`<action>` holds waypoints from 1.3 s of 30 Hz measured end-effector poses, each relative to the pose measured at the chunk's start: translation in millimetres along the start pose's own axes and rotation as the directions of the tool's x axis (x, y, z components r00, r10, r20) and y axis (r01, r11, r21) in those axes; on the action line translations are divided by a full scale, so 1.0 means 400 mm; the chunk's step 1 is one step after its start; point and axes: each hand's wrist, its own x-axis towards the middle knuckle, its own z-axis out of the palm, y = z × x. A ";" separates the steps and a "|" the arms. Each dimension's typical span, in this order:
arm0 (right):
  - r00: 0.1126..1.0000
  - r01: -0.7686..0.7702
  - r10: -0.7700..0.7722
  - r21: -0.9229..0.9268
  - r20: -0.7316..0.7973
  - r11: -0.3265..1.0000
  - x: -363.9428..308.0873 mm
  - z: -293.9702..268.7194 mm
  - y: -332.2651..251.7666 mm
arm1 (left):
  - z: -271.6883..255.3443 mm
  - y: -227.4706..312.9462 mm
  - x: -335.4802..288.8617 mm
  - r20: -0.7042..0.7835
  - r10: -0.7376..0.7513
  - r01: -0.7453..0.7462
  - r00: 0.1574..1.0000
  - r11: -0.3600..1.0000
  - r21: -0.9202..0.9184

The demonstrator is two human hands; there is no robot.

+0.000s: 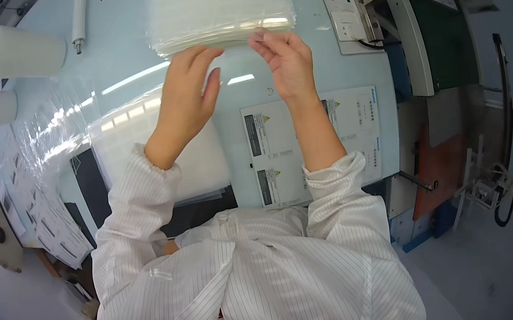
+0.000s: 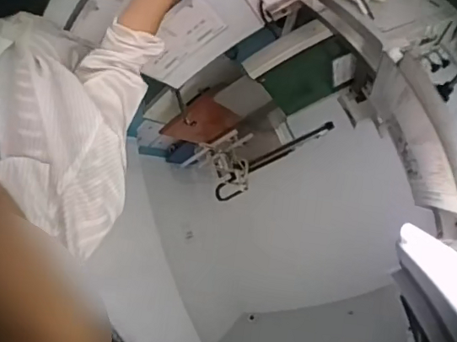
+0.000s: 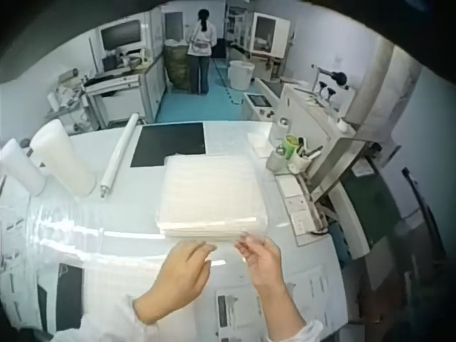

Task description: The recorder is inspecting and placing square white filter sheets into plastic packaging bags on an industrial workbench.

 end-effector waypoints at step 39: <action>0.977 -0.151 0.138 -0.070 -0.165 0.986 0.021 -0.024 0.099 | -0.205 -0.130 0.318 -0.722 -0.107 -0.043 0.684 0.982 -0.186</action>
